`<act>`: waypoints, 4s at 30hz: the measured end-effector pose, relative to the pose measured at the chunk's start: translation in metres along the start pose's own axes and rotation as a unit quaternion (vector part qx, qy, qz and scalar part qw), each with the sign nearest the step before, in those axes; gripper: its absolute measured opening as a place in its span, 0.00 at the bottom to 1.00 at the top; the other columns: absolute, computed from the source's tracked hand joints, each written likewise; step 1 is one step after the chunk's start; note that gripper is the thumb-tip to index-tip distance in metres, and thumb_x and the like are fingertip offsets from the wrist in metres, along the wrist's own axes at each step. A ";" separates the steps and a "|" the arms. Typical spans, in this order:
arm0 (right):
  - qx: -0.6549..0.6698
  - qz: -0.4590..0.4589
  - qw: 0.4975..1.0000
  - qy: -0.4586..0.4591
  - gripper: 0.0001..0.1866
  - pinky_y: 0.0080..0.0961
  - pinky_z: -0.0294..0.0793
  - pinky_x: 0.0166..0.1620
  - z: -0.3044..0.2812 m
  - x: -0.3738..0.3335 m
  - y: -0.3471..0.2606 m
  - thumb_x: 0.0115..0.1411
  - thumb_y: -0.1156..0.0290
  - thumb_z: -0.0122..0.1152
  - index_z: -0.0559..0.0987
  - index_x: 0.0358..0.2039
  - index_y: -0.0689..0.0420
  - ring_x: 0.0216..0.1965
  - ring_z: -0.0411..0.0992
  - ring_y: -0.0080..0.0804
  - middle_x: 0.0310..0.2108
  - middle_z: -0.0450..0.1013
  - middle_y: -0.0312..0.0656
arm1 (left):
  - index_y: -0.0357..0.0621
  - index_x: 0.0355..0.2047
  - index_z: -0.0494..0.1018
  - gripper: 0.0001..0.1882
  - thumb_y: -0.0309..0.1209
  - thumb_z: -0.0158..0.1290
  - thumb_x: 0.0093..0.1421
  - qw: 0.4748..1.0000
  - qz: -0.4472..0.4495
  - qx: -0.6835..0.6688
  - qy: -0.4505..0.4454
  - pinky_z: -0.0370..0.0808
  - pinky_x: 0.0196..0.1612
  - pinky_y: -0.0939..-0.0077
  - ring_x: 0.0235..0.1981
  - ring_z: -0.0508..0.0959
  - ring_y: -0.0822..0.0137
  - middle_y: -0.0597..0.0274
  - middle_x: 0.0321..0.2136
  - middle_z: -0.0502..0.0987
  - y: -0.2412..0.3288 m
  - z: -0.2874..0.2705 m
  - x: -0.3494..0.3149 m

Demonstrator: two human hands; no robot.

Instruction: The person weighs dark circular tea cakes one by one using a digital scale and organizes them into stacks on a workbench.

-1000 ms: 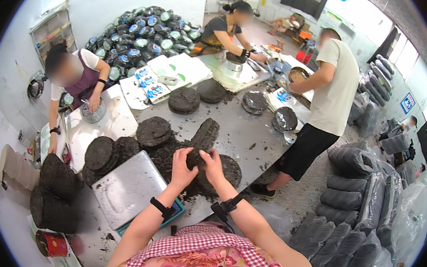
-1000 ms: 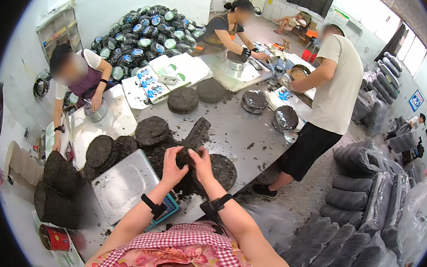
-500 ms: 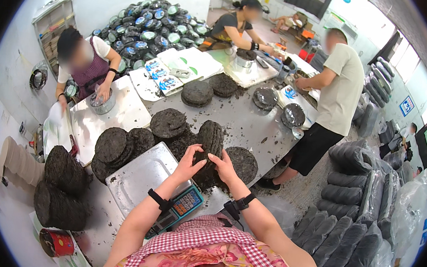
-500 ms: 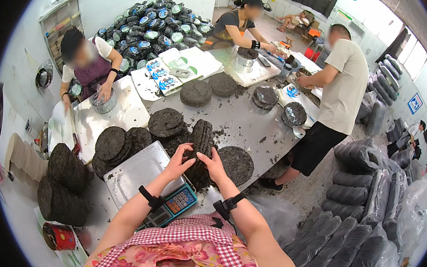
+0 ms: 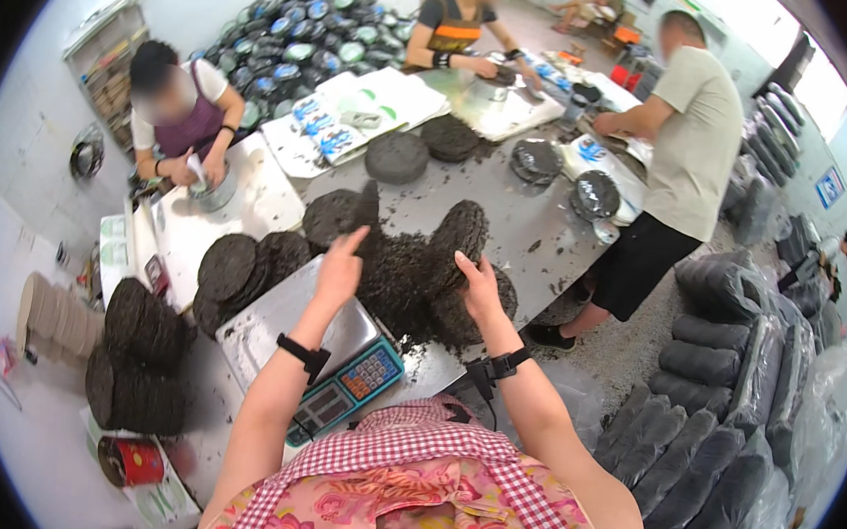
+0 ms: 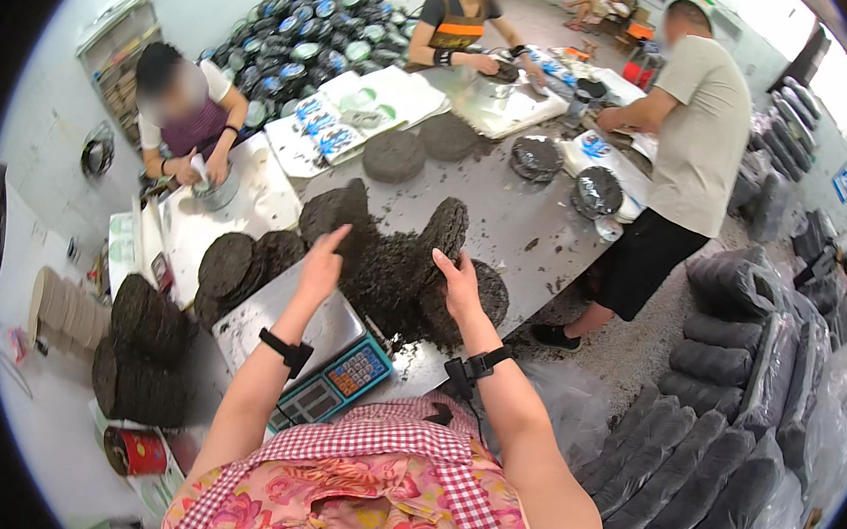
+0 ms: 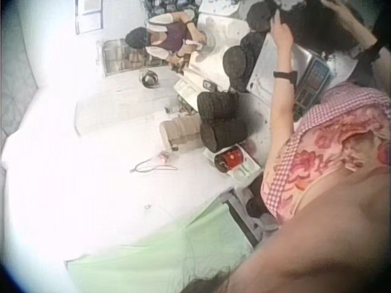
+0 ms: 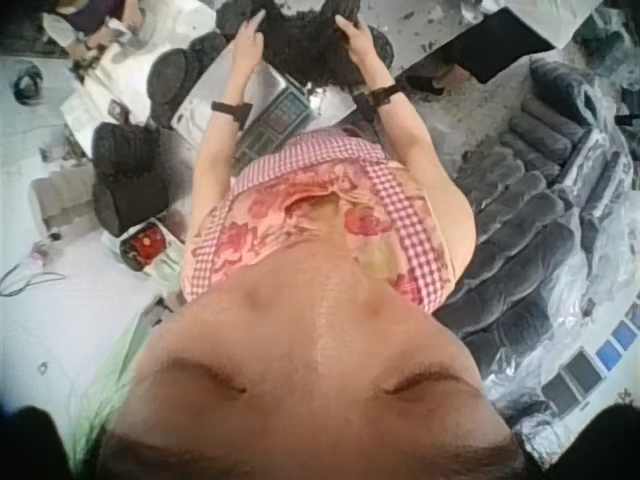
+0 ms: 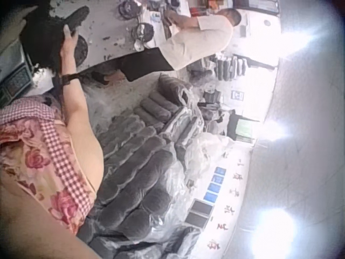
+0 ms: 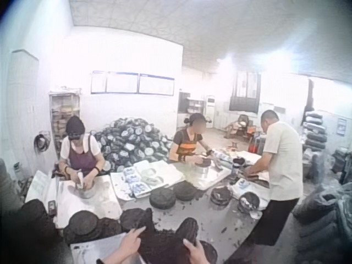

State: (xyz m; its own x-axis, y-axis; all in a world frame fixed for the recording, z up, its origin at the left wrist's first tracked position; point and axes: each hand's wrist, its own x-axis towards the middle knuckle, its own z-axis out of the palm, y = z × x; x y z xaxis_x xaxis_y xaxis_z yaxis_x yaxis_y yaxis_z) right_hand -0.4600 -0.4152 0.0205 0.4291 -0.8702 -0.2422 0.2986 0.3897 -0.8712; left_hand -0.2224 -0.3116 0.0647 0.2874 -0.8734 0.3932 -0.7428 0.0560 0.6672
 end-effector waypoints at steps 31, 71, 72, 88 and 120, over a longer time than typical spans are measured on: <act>0.121 0.151 0.967 -0.167 0.21 0.33 0.69 0.47 0.093 -0.008 0.065 0.58 0.71 0.54 0.64 0.51 0.60 0.46 0.67 0.34 0.47 0.68 0.40 | 0.37 0.60 0.51 0.31 0.40 0.41 0.60 0.820 -0.391 -0.274 0.314 0.53 0.59 0.70 0.59 0.57 0.58 0.50 0.58 0.58 -0.097 -0.059 -0.185; -0.545 0.040 0.812 0.208 0.43 0.64 0.48 0.54 0.004 0.171 0.150 0.47 0.40 0.57 0.59 0.59 0.50 0.60 0.49 0.57 0.57 0.53 0.59 | 0.43 0.55 0.61 0.24 0.40 0.42 0.62 0.796 -0.424 -0.108 0.418 0.61 0.54 0.67 0.54 0.66 0.61 0.56 0.51 0.68 -0.086 -0.128 -0.319; -0.524 0.105 0.832 0.148 0.44 0.67 0.48 0.53 0.025 0.152 0.139 0.46 0.39 0.56 0.58 0.60 0.48 0.59 0.50 0.56 0.57 0.53 0.57 | 0.44 0.56 0.60 0.24 0.41 0.42 0.62 0.770 -0.462 -0.091 0.431 0.60 0.54 0.64 0.54 0.66 0.61 0.57 0.52 0.67 -0.065 -0.129 -0.322; -0.432 -0.280 0.838 -0.184 0.13 0.31 0.71 0.42 0.092 0.094 0.106 0.50 0.69 0.60 0.76 0.38 0.55 0.41 0.69 0.43 0.35 0.70 0.43 | 0.43 0.54 0.61 0.21 0.40 0.39 0.65 0.828 -0.374 -0.193 0.369 0.58 0.55 0.67 0.54 0.66 0.65 0.57 0.52 0.67 -0.089 -0.095 -0.251; 0.238 0.196 0.951 -0.028 0.15 0.39 0.70 0.48 0.061 0.151 0.076 0.58 0.68 0.52 0.70 0.47 0.55 0.45 0.69 0.36 0.44 0.70 0.39 | 0.47 0.61 0.52 0.28 0.38 0.44 0.62 0.869 -0.279 -0.351 0.210 0.57 0.56 0.70 0.58 0.60 0.64 0.55 0.58 0.59 -0.091 -0.023 -0.048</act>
State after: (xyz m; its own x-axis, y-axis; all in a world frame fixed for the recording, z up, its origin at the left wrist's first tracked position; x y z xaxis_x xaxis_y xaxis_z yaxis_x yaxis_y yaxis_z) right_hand -0.3200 -0.4987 -0.0566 0.6273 -0.6182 -0.4736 0.4534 0.7844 -0.4233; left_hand -0.1551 -0.2637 -0.0001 0.7891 -0.6141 -0.0178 0.0933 0.0911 0.9915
